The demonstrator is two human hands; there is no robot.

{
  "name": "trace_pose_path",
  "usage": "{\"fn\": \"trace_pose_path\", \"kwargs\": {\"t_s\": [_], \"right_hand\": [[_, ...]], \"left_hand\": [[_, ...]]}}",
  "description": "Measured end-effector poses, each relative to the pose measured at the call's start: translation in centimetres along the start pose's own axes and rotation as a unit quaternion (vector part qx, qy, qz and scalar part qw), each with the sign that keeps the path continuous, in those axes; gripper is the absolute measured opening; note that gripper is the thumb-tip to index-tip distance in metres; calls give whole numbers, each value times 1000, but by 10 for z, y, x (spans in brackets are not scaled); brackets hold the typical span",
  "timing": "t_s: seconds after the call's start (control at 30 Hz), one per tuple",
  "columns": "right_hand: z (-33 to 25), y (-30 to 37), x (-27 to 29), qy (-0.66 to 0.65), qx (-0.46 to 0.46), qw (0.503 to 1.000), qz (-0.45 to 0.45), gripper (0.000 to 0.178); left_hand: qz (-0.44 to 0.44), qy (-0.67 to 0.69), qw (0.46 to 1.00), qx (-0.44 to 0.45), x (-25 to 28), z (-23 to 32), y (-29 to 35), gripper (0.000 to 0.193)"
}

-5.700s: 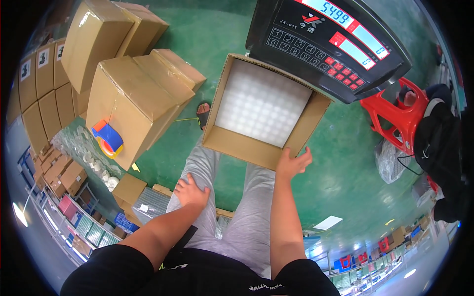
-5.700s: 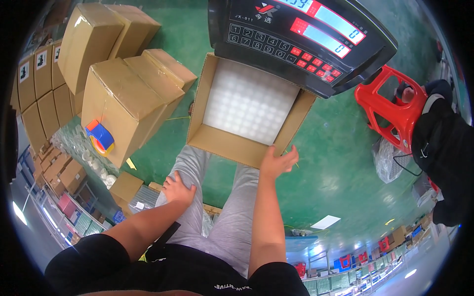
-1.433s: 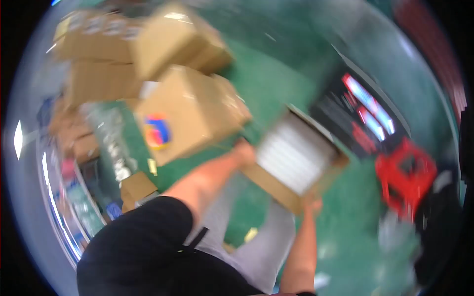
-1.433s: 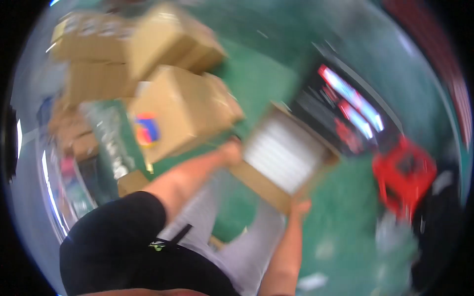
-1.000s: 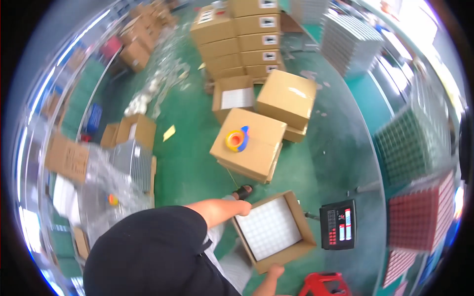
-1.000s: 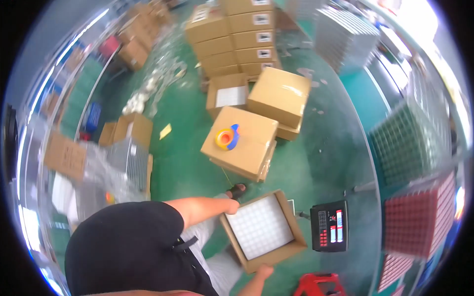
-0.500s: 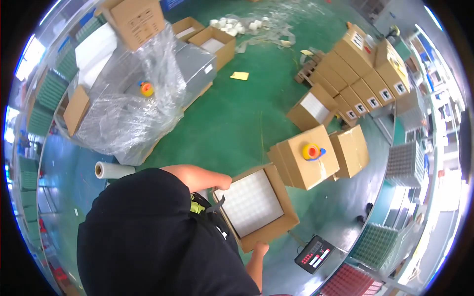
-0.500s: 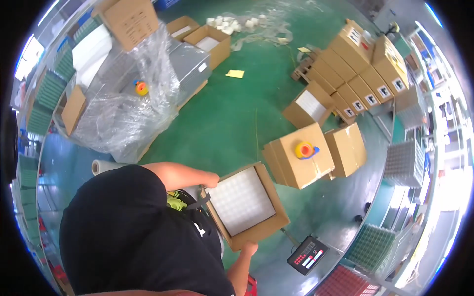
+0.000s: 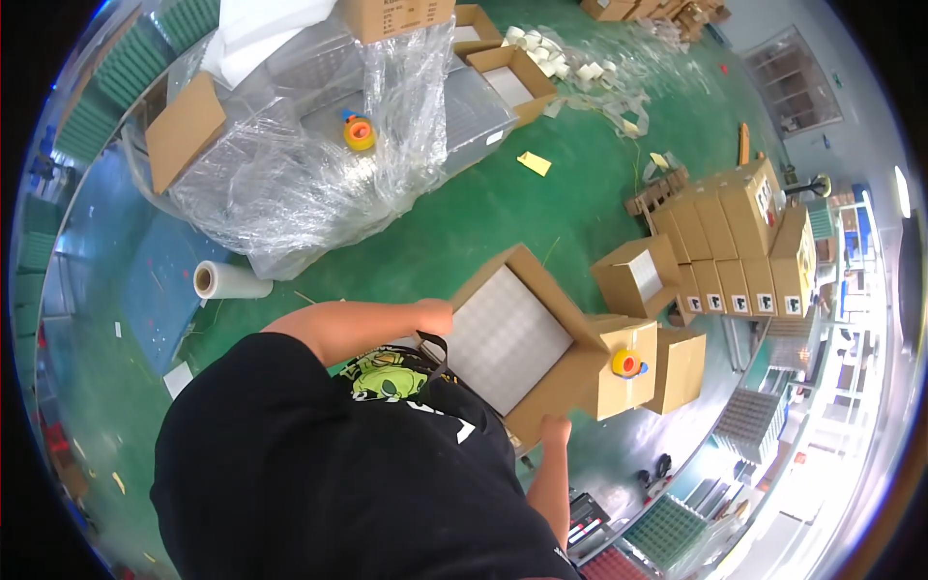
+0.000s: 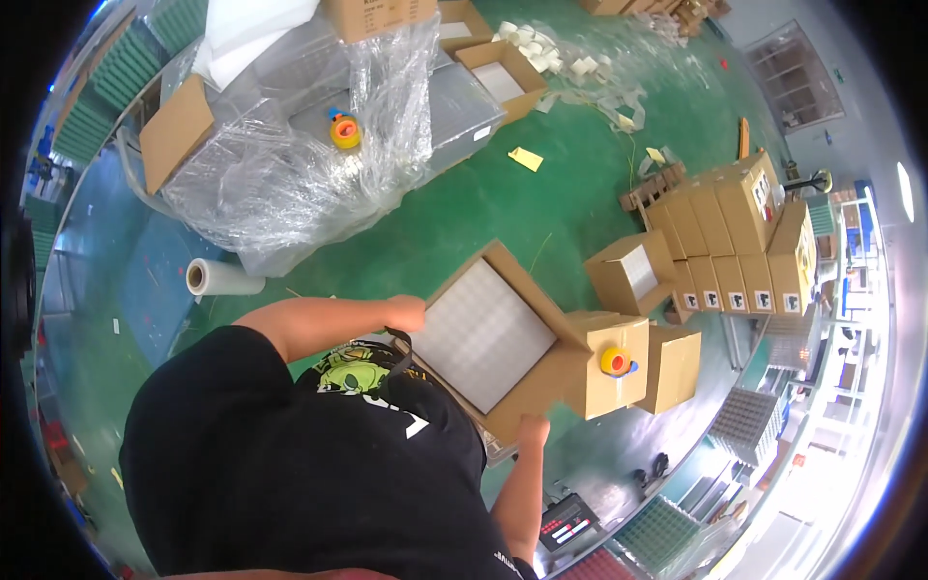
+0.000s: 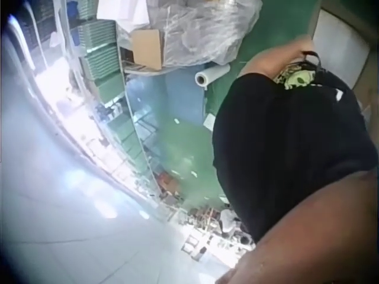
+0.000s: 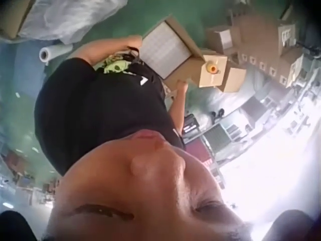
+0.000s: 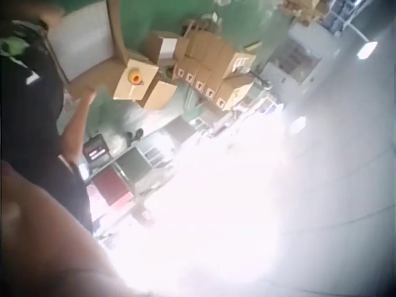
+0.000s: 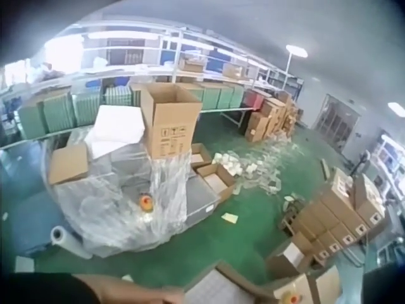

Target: Packing containers into boxes, weighing them on a scale, and sealing them with tape.

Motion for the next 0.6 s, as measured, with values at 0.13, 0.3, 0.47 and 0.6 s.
{"fn": "trace_pose_path", "kwargs": {"t_s": [0.13,0.3,0.47,0.6], "right_hand": [[-61,-55,51,329,225,917,-22,12],[-107,-107,77,-123,4,990,61,12],[-81,-186,55,-56,189,977,85,18],[-124,-245,108,-180,-11,983,-42,27]], "left_hand": [[4,25,999,39,39,-10,5,25],[38,-32,996,80,84,-4,-17,22],[71,-30,993,93,137,29,-55,23],[41,-10,988,146,164,42,-92,24]]}}
Point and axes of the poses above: each hand's wrist, its own y-axis away from the middle knuckle, its own x-axis out of the back of the hand, z = x × y, the point moved 1 cm from there along -y, towards the middle knuckle, and after that the axes turned 3 degrees about -z, right-handed, at the moved point
